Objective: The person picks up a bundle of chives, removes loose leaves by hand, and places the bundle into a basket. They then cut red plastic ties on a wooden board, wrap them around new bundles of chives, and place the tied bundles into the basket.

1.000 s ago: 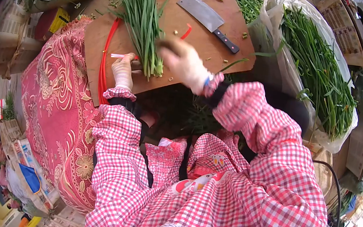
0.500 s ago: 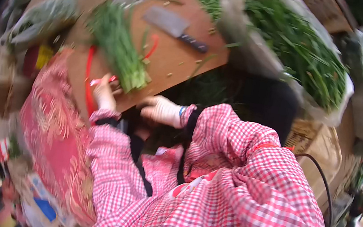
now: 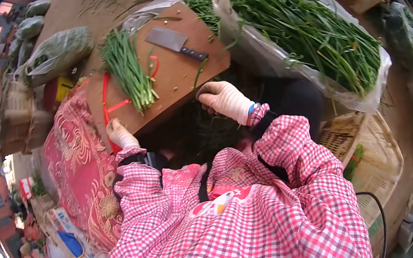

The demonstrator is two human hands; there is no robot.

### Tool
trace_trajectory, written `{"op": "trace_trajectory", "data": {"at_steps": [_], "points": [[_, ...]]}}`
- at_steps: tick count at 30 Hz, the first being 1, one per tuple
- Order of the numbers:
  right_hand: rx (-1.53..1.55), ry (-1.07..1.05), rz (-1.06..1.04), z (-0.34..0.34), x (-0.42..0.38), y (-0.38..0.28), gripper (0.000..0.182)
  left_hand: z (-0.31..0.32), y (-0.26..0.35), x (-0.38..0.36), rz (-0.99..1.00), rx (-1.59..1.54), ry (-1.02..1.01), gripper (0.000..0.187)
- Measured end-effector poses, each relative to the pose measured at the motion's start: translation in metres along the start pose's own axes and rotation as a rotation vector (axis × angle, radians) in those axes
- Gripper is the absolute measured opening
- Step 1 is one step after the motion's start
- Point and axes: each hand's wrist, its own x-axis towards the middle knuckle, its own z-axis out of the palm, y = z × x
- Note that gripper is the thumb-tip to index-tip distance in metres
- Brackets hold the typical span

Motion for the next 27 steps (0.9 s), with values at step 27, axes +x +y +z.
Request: {"op": "trace_trajectory", "data": {"at_steps": [27], "points": [[-0.240,0.098,0.025,0.134,0.193,0.017,0.036,0.071,0.056,0.000,0.156,1.118,-0.611,0.054]]}}
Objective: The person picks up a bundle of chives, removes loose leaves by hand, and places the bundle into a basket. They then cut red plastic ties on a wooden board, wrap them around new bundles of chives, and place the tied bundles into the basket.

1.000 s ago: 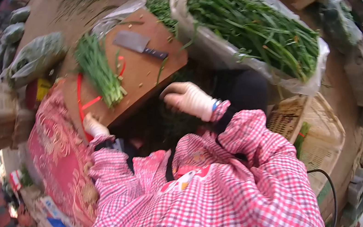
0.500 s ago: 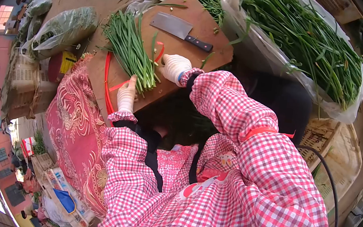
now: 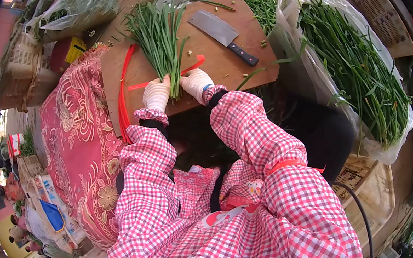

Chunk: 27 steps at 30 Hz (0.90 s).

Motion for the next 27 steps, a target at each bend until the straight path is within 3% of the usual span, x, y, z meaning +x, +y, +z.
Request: {"op": "trace_trajectory", "data": {"at_steps": [4,6,10,12,14,16,17,19,21,22,25,26,27], "points": [[0.014,-0.069,0.007,-0.007,-0.010,-0.017,0.034,-0.002,0.000,0.003,-0.025,-0.048,-0.034,0.053],[0.161,-0.196,0.178,-0.018,-0.023,-0.036,0.032,0.002,-0.005,0.006,0.002,-0.081,-0.064,0.052],[-0.145,-0.126,0.040,-0.010,-0.022,-0.015,0.030,0.005,-0.006,0.011,-0.014,-0.072,-0.104,0.053],[-0.625,-0.108,-0.160,-0.013,-0.021,-0.013,0.033,0.002,-0.005,0.009,-0.022,-0.088,-0.098,0.055],[-0.665,-0.142,-0.169,-0.019,-0.028,-0.012,0.034,-0.001,-0.009,0.001,-0.002,-0.094,-0.089,0.060],[-0.707,-0.206,-0.184,-0.036,-0.039,-0.021,0.037,0.004,-0.027,0.000,-0.019,-0.283,-0.146,0.064],[-0.701,-0.244,-0.042,-0.050,-0.055,-0.040,0.038,0.012,-0.041,0.005,-0.056,-0.406,-0.175,0.064],[-0.746,-0.031,-0.263,-0.068,-0.038,-0.007,0.037,-0.012,-0.050,-0.014,-0.252,-0.787,-0.323,0.055],[-0.384,0.067,-0.168,-0.079,-0.046,-0.013,0.039,-0.022,-0.065,-0.011,-0.383,-0.977,-0.384,0.050],[-0.300,0.135,-0.221,-0.078,-0.035,-0.001,0.044,-0.019,-0.075,-0.004,-0.413,-1.048,-0.406,0.048],[-0.046,0.061,-0.180,-0.070,-0.022,-0.002,0.042,-0.013,-0.081,0.009,-0.420,-1.285,-0.455,0.042],[0.143,0.001,-0.181,-0.066,-0.023,-0.007,0.029,-0.010,-0.073,0.009,-0.403,-1.177,-0.294,0.040],[0.146,0.001,-0.189,-0.064,-0.018,-0.010,0.029,-0.006,-0.072,0.017,-0.404,-1.140,-0.277,0.038]]}}
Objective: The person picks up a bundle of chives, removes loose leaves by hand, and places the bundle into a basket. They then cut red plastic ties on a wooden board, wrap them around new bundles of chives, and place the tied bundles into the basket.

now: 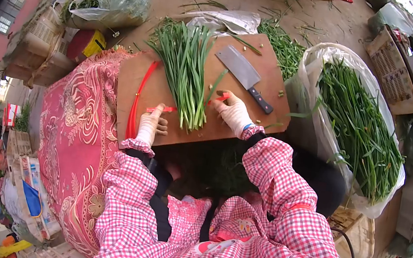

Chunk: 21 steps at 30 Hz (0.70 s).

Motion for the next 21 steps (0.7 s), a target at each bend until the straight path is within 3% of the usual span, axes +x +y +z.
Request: {"op": "trace_trajectory", "data": {"at_steps": [2,3,4,7,9,10,11,12,14,16,18,20,21], "points": [[0.136,0.016,0.149,0.005,0.014,-0.001,0.021,0.007,-0.004,0.007,0.099,-0.082,0.020,0.037],[0.135,0.026,0.139,0.006,0.018,0.001,0.017,0.009,0.001,0.012,0.039,-0.134,-0.032,0.036],[0.136,0.026,0.129,0.007,0.022,0.002,0.017,0.016,-0.002,0.011,0.108,-0.200,0.026,0.035],[0.007,0.036,0.100,0.005,0.028,0.004,0.016,0.008,-0.010,0.038,0.132,-0.060,0.053,0.037],[-0.092,0.023,0.062,0.003,0.031,0.007,0.015,0.003,-0.006,0.044,0.331,0.797,0.293,0.040],[-0.183,-0.001,0.024,0.004,0.034,0.011,0.014,0.002,-0.007,0.046,0.331,0.800,0.291,0.040],[-0.530,0.065,-0.253,0.004,0.040,0.025,0.014,0.004,0.009,0.023,0.378,0.955,0.349,0.040],[-0.517,0.055,-0.245,0.007,0.037,0.022,0.014,0.003,0.016,0.009,0.416,1.115,0.408,0.041],[-0.790,0.115,-0.410,0.015,0.025,0.004,0.010,0.001,0.016,0.009,0.473,1.289,0.417,0.037],[-0.964,0.144,-0.423,0.020,0.025,-0.003,0.008,0.001,0.019,0.013,0.478,1.389,0.388,0.036],[-1.065,0.111,-0.387,0.023,0.027,-0.005,0.010,0.001,0.020,0.018,0.495,1.323,0.431,0.036],[-1.086,0.110,-0.348,0.023,0.035,-0.001,0.012,-0.001,0.024,0.033,0.315,1.036,0.485,0.041],[-0.969,0.153,-0.297,0.023,0.035,-0.005,0.013,0.001,0.030,0.036,0.154,0.786,0.408,0.042]]}}
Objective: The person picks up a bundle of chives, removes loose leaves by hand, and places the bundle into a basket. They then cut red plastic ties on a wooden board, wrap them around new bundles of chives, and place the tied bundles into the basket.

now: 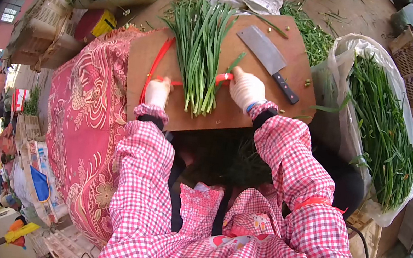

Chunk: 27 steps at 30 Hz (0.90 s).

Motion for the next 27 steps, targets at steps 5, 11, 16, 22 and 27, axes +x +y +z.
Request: {"op": "trace_trajectory", "data": {"at_steps": [5,11,16,22,27], "points": [[0.137,0.003,0.104,0.005,0.013,0.009,0.016,0.007,0.009,0.007,0.159,0.223,0.154,0.047],[0.441,0.055,0.143,0.006,0.015,0.011,0.019,0.012,-0.023,0.005,0.058,-0.380,0.052,0.048],[0.754,0.221,0.219,0.004,-0.011,0.023,0.054,-0.009,-0.045,-0.003,0.211,-0.817,0.016,0.031],[0.777,-0.154,0.019,-0.077,-0.081,0.018,0.045,-0.059,0.004,-0.054,0.389,-0.456,0.455,0.039],[0.446,-0.275,-0.321,-0.229,-0.180,0.056,0.038,-0.064,0.081,-0.132,0.595,-0.897,0.167,0.040]]}}
